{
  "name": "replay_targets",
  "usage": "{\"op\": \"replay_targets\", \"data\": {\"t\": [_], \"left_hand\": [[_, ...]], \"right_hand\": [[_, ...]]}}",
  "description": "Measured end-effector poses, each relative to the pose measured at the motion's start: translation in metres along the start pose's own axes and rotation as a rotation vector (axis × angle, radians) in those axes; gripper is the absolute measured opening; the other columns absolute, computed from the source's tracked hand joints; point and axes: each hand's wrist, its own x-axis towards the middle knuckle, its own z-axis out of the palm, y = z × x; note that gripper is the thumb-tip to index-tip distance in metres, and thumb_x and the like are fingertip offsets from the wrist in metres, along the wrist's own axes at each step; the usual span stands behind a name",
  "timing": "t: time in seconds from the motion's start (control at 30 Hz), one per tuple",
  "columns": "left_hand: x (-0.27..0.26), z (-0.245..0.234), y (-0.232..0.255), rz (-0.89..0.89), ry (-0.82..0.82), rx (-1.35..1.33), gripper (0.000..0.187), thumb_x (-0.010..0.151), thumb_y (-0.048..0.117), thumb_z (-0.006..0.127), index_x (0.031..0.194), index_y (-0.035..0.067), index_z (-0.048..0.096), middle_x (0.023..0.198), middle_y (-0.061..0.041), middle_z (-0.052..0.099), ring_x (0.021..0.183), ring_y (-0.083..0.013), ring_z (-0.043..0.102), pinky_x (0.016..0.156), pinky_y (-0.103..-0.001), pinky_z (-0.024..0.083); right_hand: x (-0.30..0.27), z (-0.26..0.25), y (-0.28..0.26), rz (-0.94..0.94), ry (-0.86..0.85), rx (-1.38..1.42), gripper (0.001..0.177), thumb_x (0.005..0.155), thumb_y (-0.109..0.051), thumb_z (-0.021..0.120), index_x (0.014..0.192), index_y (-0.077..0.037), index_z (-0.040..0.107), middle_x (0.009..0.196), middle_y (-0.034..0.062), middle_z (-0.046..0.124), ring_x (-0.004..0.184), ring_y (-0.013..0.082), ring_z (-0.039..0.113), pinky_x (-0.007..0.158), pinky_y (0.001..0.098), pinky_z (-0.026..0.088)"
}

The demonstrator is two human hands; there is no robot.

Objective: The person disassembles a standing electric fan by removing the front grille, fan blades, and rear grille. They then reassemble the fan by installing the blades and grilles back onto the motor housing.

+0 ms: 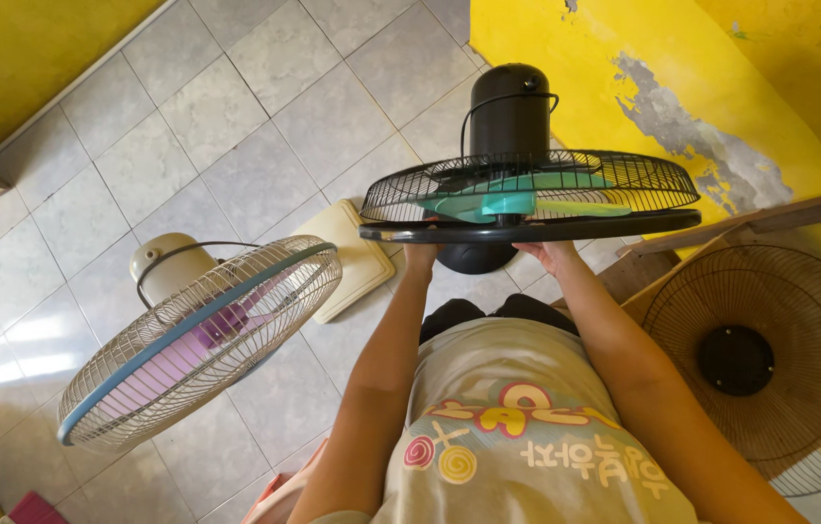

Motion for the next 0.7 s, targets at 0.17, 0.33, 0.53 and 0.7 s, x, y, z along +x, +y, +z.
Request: {"op": "replay_targets", "data": {"t": [0.17,0.33,0.53,0.7], "left_hand": [[0.001,0.005,0.003,-0.097,0.026,-0.133,0.018,0.100,0.003,0.049,0.113,-0.001,0.060,0.096,-0.017,0.072,0.082,-0.0243,0.075,0.072,-0.034,0.064],[-0.005,0.002,0.007,-0.012,0.065,-0.082,0.019,0.102,0.002,0.046,0.118,-0.002,0.055,0.097,-0.019,0.070,0.082,-0.0259,0.076,0.072,-0.036,0.066],[-0.011,-0.010,0.019,0.090,0.171,0.038,0.020,0.106,0.007,0.047,0.121,-0.003,0.057,0.097,-0.019,0.071,0.080,-0.0242,0.076,0.069,-0.035,0.066],[-0.015,-0.021,0.031,0.209,0.177,0.055,0.022,0.104,0.004,0.048,0.123,-0.003,0.057,0.103,-0.011,0.072,0.080,-0.0216,0.076,0.071,-0.034,0.065]], "right_hand": [[-0.004,-0.003,-0.006,0.059,-0.004,0.004,0.024,0.100,-0.010,0.054,0.112,0.010,0.062,0.105,0.0266,0.072,0.098,0.0384,0.075,0.085,0.0463,0.064],[-0.009,-0.003,-0.010,0.044,0.080,0.025,0.021,0.099,-0.004,0.055,0.114,0.010,0.058,0.106,0.0262,0.071,0.096,0.0377,0.075,0.083,0.0471,0.066],[-0.021,-0.018,-0.024,-0.109,0.163,-0.011,0.020,0.098,0.000,0.052,0.116,0.007,0.055,0.104,0.0215,0.072,0.089,0.0309,0.078,0.077,0.0403,0.067],[-0.033,-0.028,-0.029,-0.179,0.268,-0.108,0.018,0.103,-0.004,0.049,0.115,0.006,0.057,0.103,0.0195,0.072,0.089,0.0287,0.078,0.073,0.0371,0.066]]}}
